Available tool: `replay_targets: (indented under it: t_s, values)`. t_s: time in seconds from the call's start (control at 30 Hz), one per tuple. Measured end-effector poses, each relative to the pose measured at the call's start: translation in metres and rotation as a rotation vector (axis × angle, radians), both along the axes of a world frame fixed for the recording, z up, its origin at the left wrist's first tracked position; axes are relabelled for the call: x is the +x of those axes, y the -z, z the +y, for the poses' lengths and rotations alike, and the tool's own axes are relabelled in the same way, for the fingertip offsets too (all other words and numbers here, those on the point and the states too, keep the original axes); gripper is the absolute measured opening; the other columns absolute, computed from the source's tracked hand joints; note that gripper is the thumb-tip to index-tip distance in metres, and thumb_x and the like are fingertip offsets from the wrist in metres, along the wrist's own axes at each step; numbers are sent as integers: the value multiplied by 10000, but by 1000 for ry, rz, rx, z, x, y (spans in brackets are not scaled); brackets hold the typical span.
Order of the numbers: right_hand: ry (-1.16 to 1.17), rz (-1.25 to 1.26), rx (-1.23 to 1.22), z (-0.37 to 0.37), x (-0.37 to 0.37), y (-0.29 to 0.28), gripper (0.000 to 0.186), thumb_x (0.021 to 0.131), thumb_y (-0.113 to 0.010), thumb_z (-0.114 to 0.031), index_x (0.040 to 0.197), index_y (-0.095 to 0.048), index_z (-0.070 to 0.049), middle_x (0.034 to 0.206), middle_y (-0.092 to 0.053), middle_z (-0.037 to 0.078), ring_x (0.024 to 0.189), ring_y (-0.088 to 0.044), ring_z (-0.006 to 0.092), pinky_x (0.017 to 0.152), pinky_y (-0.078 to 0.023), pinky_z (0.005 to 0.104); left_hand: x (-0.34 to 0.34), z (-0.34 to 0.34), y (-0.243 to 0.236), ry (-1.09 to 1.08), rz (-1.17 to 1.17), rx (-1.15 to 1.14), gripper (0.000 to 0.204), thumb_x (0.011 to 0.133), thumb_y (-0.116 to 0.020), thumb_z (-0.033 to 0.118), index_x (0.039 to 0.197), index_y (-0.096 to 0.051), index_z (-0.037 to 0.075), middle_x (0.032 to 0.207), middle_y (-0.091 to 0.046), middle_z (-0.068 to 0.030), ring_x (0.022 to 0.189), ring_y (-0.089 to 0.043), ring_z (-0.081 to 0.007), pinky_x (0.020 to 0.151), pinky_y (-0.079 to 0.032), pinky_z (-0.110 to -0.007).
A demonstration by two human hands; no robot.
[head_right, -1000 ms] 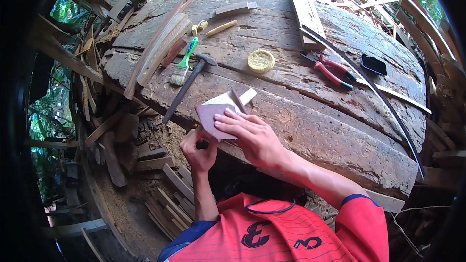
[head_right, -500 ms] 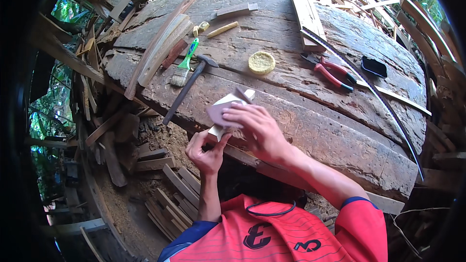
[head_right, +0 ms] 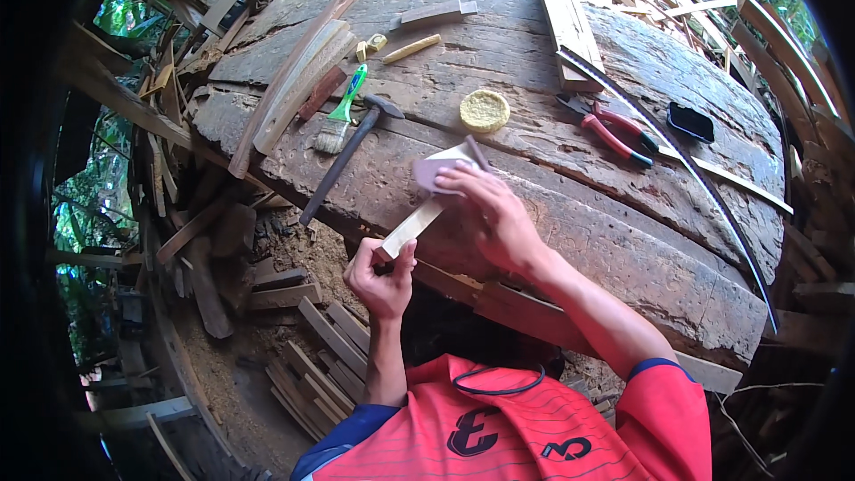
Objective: Measure a wooden piece with a tape measure, hammer it, and sand it at a low workbench.
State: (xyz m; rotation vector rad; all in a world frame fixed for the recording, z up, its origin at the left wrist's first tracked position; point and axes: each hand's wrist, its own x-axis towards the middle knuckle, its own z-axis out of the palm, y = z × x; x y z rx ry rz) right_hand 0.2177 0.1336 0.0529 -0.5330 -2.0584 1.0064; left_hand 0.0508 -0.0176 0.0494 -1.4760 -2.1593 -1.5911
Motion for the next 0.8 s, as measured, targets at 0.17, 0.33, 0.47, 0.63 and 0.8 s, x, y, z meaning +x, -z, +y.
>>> replay_targets:
  t_s: [0.17,0.33,0.47,0.63,0.8]
  values:
    - [-194,33,105,-34,-2,-34,585,881,-626,85,1438,-684,-83,1505,-674,118,1491,-557,346,1253,-406,513,3,-2,-9,18,75,13,477,903,-912,409,788,-586,80,620,-572,-40,530,-596,-248,521,-443,-397]
    - [25,-32,45,1,2,4,481,945,-618,49,1402,-694,-78,1445,-709,136,1467,-576,363,1227,-433,518,7,0,-3,32,-102,-5,476,902,-926,371,786,-582,63,612,-589,-48,513,-598,-234,510,-451,-391]
    - [-107,-2,109,-28,-2,-28,469,960,-614,46,1402,-694,-86,1471,-692,123,1468,-579,339,1229,-423,510,4,-2,-3,22,-81,-27,468,899,-928,375,782,-598,64,625,-611,-53,534,-629,-230,516,-465,-376]
    - [96,-36,-56,8,0,11,498,921,-617,65,1395,-693,-69,1438,-714,146,1457,-587,361,1218,-436,513,7,5,-5,38,-95,9,479,896,-930,378,778,-597,55,622,-600,-59,534,-621,-245,526,-464,-382]
    - [-145,64,118,-35,-1,-30,534,901,-621,67,1413,-687,-70,1470,-702,126,1471,-583,340,1220,-440,495,-2,1,-1,33,11,42,468,906,-923,361,783,-592,55,601,-552,-39,510,-562,-231,508,-417,-387]
